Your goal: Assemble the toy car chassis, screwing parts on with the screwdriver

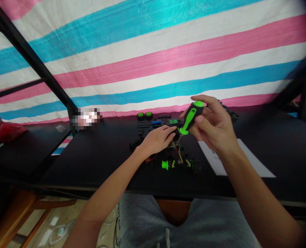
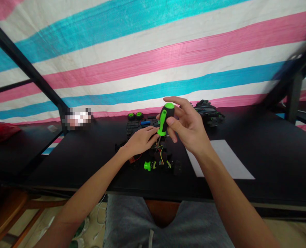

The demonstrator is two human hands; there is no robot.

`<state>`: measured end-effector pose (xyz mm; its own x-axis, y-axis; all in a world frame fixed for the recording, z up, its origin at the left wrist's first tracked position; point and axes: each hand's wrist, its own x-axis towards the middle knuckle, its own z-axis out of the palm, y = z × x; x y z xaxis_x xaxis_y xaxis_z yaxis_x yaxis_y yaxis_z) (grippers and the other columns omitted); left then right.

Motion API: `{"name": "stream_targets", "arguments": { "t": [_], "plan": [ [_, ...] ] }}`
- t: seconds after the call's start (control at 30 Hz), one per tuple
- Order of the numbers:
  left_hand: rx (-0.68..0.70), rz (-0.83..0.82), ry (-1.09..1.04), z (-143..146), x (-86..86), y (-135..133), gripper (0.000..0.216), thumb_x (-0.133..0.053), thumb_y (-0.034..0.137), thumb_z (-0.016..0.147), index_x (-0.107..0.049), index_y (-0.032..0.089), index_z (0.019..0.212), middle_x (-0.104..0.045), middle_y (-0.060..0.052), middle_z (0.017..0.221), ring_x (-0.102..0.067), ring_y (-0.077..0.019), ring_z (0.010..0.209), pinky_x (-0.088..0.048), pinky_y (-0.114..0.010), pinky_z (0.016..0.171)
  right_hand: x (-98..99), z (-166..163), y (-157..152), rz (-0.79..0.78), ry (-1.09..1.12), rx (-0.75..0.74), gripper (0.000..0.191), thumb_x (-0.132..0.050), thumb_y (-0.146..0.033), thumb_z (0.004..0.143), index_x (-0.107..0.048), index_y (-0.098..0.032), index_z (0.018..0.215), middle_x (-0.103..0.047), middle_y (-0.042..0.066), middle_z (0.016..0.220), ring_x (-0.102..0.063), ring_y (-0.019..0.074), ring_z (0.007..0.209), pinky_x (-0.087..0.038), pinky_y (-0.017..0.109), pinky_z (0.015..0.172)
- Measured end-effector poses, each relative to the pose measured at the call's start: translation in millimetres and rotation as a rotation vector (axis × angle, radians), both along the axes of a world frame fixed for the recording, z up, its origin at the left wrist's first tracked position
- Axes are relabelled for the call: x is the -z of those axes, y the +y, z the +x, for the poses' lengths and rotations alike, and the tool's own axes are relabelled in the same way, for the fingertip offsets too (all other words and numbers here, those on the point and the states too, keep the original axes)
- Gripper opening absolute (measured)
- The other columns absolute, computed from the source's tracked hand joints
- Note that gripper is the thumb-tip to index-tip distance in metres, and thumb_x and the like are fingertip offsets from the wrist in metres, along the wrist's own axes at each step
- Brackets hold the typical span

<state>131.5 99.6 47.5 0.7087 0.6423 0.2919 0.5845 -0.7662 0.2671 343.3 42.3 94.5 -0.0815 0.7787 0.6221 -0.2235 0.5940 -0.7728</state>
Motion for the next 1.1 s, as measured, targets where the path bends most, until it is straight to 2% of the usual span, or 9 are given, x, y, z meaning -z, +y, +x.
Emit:
{"name": "stream_targets", "arguments": {
  "t": [0.1, 0.23, 0.37, 0.53, 0.67, 0.8, 1.1],
  "plan": [
    [-0.003, 0.010, 0.000, 1, 0.3, 1, 0.044, -0.039, 0.038, 0.121, -0.071, 0.020, 0.145, -0.075, -0.014, 0.139, -0.076, -0.0290, 0.124, -0.062, -0.043, 0.111, -3.1, -3, -2, -0.013, 0.021, -0.017, 0.041, -0.084, -0.044, 0.100, -0.068, -0.037, 0.138, -0.083, 0.003, 0.112, -0.054, 0.0075, 0.042, -0.041, 0.028, 0.035],
    [-0.006, 0.002, -0.002, 1, 1.4, 1, 0.045, -0.038, 0.036, 0.121, -0.070, 0.020, 0.146, -0.075, -0.013, 0.139, -0.076, -0.0288, 0.124, -0.062, -0.042, 0.111, -4.6, -2, -4, -0.024, 0.021, -0.022, 0.043, -0.085, -0.047, 0.097, -0.070, -0.035, 0.135, -0.083, 0.004, 0.111, -0.063, 0.0109, 0.044, -0.049, 0.030, 0.037],
    [-0.004, -0.018, -0.002, 1, 0.8, 1, 0.047, -0.036, 0.037, 0.121, -0.070, 0.018, 0.148, -0.074, -0.014, 0.141, -0.076, -0.0298, 0.124, -0.062, -0.044, 0.111, -3.1, 0, -4, -0.030, 0.008, -0.044, 0.046, -0.090, -0.043, 0.094, -0.071, -0.035, 0.135, -0.084, 0.004, 0.112, -0.070, 0.0143, 0.047, -0.053, 0.032, 0.040],
    [-0.016, -0.038, -0.004, 2, -0.9, 1, 0.053, -0.031, 0.047, 0.123, -0.069, 0.020, 0.148, -0.075, -0.013, 0.140, -0.075, -0.0299, 0.128, -0.061, -0.044, 0.114, -0.4, 1, -2, -0.018, -0.009, -0.033, 0.046, -0.089, -0.038, 0.094, -0.070, -0.036, 0.136, -0.082, 0.004, 0.112, -0.069, 0.0137, 0.049, -0.054, 0.031, 0.039],
    [-0.012, -0.047, 0.018, 2, -1.9, 1, 0.054, -0.033, 0.051, 0.123, -0.069, 0.020, 0.148, -0.074, -0.013, 0.141, -0.074, -0.0304, 0.131, -0.061, -0.043, 0.113, 1.5, 2, -1, -0.020, -0.016, -0.021, 0.047, -0.090, -0.040, 0.094, -0.069, -0.036, 0.136, -0.081, 0.004, 0.111, -0.068, 0.0135, 0.050, -0.055, 0.030, 0.038],
    [-0.017, -0.037, 0.043, 2, -2.7, 1, 0.054, -0.033, 0.052, 0.123, -0.068, 0.021, 0.150, -0.074, -0.012, 0.142, -0.074, -0.0304, 0.132, -0.061, -0.042, 0.112, 3.8, 3, 0, -0.007, -0.011, -0.033, 0.048, -0.090, -0.039, 0.094, -0.070, -0.037, 0.137, -0.080, 0.004, 0.110, -0.069, 0.0158, 0.055, -0.055, 0.031, 0.038],
    [-0.018, -0.069, 0.044, 0, -5.5, -4, 0.058, -0.026, 0.051, 0.124, -0.061, 0.021, 0.159, -0.071, -0.012, 0.151, -0.071, -0.0296, 0.139, -0.060, -0.042, 0.116, 6.1, 3, 3, 0.022, 0.023, -0.033, 0.044, -0.089, -0.040, 0.094, -0.071, -0.039, 0.135, -0.082, 0.004, 0.108, -0.065, 0.0152, 0.050, -0.052, 0.031, 0.035]
  ]
}}
